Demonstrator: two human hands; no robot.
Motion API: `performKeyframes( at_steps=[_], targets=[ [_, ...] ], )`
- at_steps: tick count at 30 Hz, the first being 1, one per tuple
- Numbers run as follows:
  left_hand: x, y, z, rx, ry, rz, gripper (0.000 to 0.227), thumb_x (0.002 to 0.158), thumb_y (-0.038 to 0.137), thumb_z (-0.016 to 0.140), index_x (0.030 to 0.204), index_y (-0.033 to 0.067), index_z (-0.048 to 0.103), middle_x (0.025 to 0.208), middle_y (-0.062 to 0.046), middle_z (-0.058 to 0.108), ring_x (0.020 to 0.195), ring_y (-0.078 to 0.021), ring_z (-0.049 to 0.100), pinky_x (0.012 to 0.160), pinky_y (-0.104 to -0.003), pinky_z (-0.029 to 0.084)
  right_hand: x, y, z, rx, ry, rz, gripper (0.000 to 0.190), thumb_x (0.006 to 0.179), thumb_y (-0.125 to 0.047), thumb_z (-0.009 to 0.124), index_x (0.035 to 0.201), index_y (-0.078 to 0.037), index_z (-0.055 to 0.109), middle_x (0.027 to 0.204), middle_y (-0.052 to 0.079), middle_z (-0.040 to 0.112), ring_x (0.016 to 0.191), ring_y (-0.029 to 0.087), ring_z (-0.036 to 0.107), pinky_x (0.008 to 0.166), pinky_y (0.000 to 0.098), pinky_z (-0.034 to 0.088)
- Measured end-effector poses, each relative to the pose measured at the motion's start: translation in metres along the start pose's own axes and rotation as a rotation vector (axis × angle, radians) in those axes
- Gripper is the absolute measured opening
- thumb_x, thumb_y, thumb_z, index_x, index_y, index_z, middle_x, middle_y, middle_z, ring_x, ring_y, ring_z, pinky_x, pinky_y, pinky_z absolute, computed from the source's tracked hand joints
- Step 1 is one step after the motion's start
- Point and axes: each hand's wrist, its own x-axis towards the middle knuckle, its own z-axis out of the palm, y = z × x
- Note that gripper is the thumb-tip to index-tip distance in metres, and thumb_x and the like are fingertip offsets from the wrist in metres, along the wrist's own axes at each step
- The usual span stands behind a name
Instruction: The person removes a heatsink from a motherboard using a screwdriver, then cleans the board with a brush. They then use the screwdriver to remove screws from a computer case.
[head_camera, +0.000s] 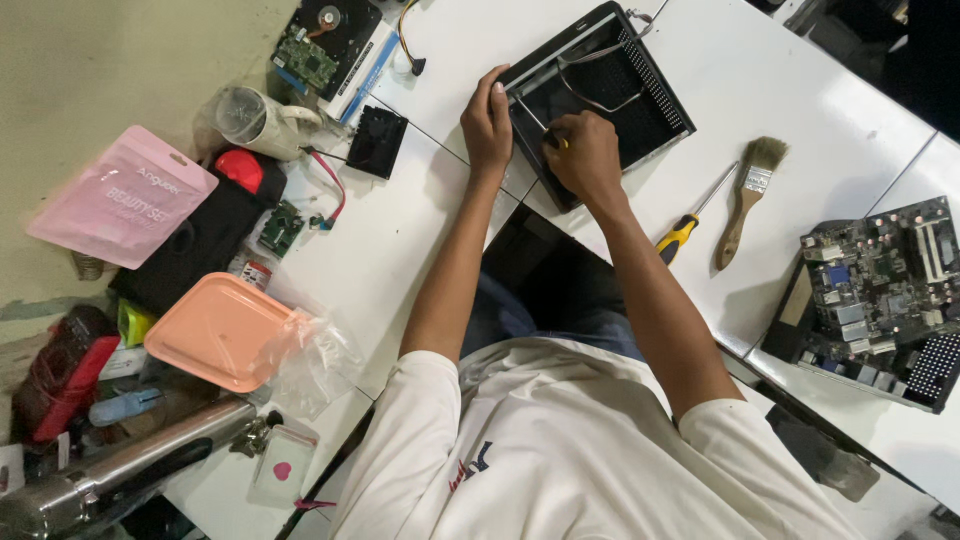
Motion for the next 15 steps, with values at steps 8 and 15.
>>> performKeyframes(
  at_steps=[8, 15],
  targets=[
    [0.001, -0.006, 0.003, -0.003, 0.019, -0.004, 0.038, 0.114, 0.028, 0.042, 0.132, 0.0122, 0.071, 0.13, -0.007, 0.079, 0.112, -0.0262, 0.076, 0.097, -0.037, 0.057, 0.003, -0.02, -0.01, -0.038, -0.211, 0.141, 0.04, 0.106, -0.036, 0.074, 0.089, -0.001, 0.069, 0.084, 0.025, 0.075, 0.083, 0.052, 0.07, 0.066, 0.0593, 0.052],
    [0.001, -0.006, 0.002, -0.026, 0.023, 0.017, 0.037, 0.114, 0.029, 0.042, 0.13, 0.014, 0.071, 0.109, -0.002, 0.08, 0.072, -0.0158, 0.064, 0.074, -0.033, 0.052, 0.015, -0.012, -0.029, 0.256, -0.512, 0.316, 0.032, 0.093, -0.032, 0.053, 0.098, -0.009, 0.075, 0.085, 0.008, 0.068, 0.082, 0.022, 0.061, 0.075, 0.0421, 0.046]
  ],
)
